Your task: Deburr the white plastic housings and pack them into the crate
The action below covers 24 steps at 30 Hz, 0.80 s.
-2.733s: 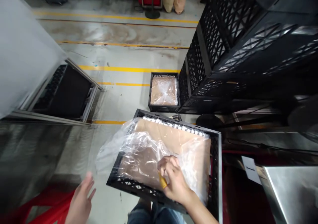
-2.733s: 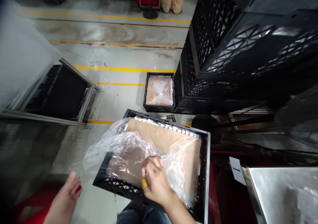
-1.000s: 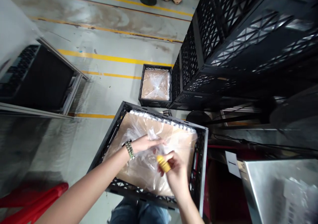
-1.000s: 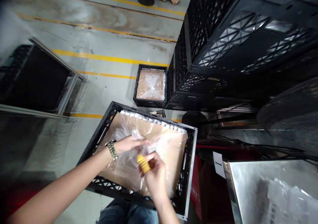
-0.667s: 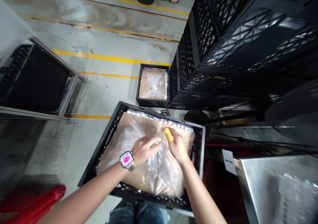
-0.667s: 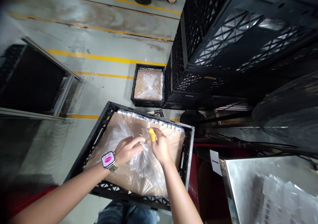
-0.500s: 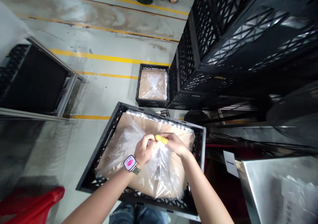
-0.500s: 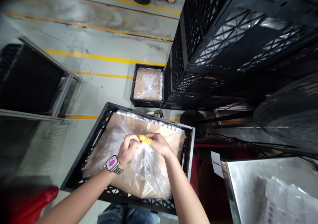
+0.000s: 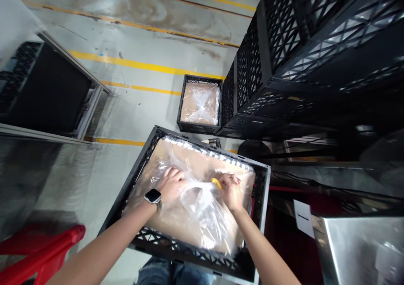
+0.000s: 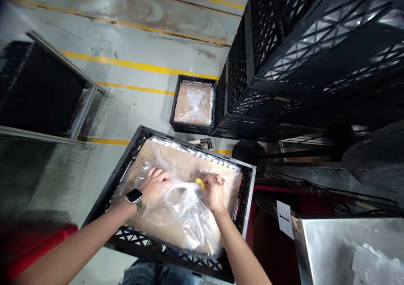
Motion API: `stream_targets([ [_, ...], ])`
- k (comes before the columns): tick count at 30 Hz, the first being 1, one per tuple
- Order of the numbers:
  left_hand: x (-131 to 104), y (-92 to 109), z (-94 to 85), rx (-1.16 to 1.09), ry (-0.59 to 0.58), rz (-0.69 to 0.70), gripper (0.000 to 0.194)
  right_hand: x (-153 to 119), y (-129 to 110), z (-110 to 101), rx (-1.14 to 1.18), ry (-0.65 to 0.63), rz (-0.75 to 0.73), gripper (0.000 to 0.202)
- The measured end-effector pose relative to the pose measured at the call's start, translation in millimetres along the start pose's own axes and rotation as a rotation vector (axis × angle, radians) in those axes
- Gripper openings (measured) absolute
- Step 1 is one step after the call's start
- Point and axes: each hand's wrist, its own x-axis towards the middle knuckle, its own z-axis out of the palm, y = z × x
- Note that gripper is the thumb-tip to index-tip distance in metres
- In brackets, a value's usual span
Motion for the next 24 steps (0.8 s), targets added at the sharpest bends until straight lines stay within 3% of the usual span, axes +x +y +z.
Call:
stream_targets([
  [4,-12.5,-20.9,16.9,-0.03,-0.086,-0.095,0.017,-19.0,30.6,12.4,-0.142,-0.012,-0.055,0.018],
  [7,-9.2,-23.1,10.2,-0.108,-0.136,-0.147,0.019,-34.7,46.6,21.6,-0.215,-0.025,-0.079,0.014],
  [11,10.9,-0.8,-20.1,-0.254,-0.143,-0.283,0.028,-43.5,56.0,37.1,-0.262,-0.022,-0.064,0.012],
  [14,39.1,33.9,-29.8,-0.479,-0.185,-0.25,0.05,-44.6,55.3,42.0,-0.269,-0.027,-0.043,0.014],
  [16,60.8,56.5,-18.0,-0.637,-0.239,-0.214,0.056,-44.5,53.2,41.4,-0.266,-0.034,-0.029,0.016],
  [19,84.4,75.2,19.2,-0.738,-0.273,-0.304,0.041,-42.2,50.8,36.3,-0.245,-0.046,-0.002,0.02],
  [22,86.8,75.3,53.5,-0.705,-0.277,-0.443,0.032,-35.0,46.9,26.9,-0.197,-0.047,0.062,0.023],
  [24,79.2,71.8,65.9,-0.677,-0.299,-0.474,0.03,-27.6,38.7,19.0,-0.142,-0.043,0.124,0.027],
])
